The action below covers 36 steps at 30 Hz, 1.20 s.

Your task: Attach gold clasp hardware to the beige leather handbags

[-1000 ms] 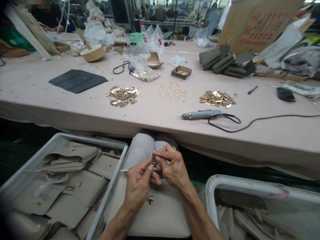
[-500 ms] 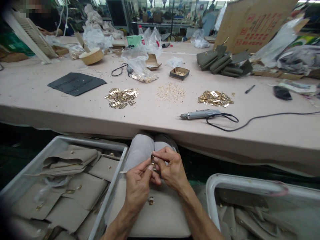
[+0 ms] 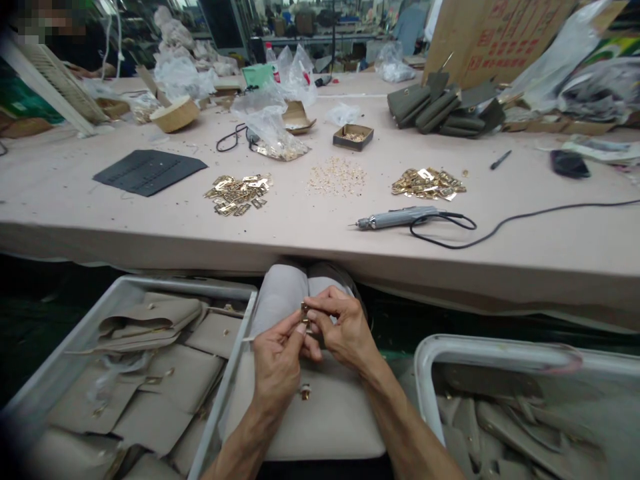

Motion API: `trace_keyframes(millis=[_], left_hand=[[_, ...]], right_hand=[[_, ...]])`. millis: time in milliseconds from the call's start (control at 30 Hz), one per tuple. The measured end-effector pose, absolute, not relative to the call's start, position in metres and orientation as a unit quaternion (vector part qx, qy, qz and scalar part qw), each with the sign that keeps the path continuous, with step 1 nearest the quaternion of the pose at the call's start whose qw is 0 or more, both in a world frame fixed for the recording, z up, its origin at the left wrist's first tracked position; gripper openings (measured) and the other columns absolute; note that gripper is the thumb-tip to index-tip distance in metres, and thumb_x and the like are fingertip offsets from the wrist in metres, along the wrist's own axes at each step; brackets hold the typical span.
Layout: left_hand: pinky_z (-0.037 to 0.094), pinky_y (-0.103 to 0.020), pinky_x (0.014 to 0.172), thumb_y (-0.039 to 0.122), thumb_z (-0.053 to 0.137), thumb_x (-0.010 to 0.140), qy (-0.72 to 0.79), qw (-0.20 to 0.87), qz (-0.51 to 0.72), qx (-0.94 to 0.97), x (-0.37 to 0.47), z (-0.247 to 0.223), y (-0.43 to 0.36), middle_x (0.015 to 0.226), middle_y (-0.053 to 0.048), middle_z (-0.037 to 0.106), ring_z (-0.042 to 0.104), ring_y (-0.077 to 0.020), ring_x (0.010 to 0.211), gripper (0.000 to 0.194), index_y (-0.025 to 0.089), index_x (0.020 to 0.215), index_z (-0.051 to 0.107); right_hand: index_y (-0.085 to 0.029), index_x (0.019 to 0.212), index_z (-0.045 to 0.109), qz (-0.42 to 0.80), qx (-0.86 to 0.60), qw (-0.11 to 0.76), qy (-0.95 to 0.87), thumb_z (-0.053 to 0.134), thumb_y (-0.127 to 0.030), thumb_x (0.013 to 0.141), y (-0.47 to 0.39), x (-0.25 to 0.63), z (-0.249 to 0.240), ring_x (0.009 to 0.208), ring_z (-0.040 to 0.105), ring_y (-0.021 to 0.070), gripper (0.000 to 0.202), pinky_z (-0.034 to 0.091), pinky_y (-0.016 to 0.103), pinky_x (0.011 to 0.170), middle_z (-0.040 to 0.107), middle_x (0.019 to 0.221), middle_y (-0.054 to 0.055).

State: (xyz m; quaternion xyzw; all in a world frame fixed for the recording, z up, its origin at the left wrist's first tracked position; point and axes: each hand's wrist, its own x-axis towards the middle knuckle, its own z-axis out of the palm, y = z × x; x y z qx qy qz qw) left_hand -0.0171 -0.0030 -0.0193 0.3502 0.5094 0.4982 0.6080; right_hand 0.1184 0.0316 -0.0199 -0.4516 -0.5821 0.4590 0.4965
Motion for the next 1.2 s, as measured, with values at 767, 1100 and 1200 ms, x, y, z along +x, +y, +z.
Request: trace_keyframes(millis=[767,1100,1200], left_hand=[[0.051,-0.022,0.039,0.030,0.065,0.090,0.505,0.627,0.469,0.363,-0.018,-0.019,0.001,0.070,-0.001,0.069,0.052,-0.0078,0.036,0.025,0.008,0.098,0.076],[0.054,-0.023,0.039,0.029,0.067,0.089,0.496,0.633,0.473,0.360,-0.022,-0.019,0.001,0.071,-0.003,0.070,0.049,-0.0067,0.035,0.023,0.008,0.095,0.076],[0.051,-0.022,0.038,0.029,0.068,0.089,0.493,0.641,0.467,0.357,-0.023,-0.019,0.000,0.063,-0.001,0.067,0.048,-0.0072,0.035,0.022,0.009,0.091,0.076]], right_hand=[[-0.014,0.112,0.080,0.586,-0.300,0.329,-0.677,0.077,-0.030,0.092,0.073,0.159,-0.014,0.085,0.063,0.0180,0.026,0.049,0.027,0.077,0.071,0.091,0.007],[-0.012,0.116,0.079,0.677,-0.251,0.295,-0.626,0.079,-0.036,0.093,0.091,0.164,-0.026,0.071,0.063,0.0142,0.034,0.051,0.022,0.063,0.072,0.094,0.010],[-0.011,0.115,0.079,0.687,-0.243,0.284,-0.623,0.080,-0.036,0.092,0.094,0.166,-0.025,0.068,0.063,0.0134,0.034,0.052,0.021,0.061,0.072,0.093,0.010]])
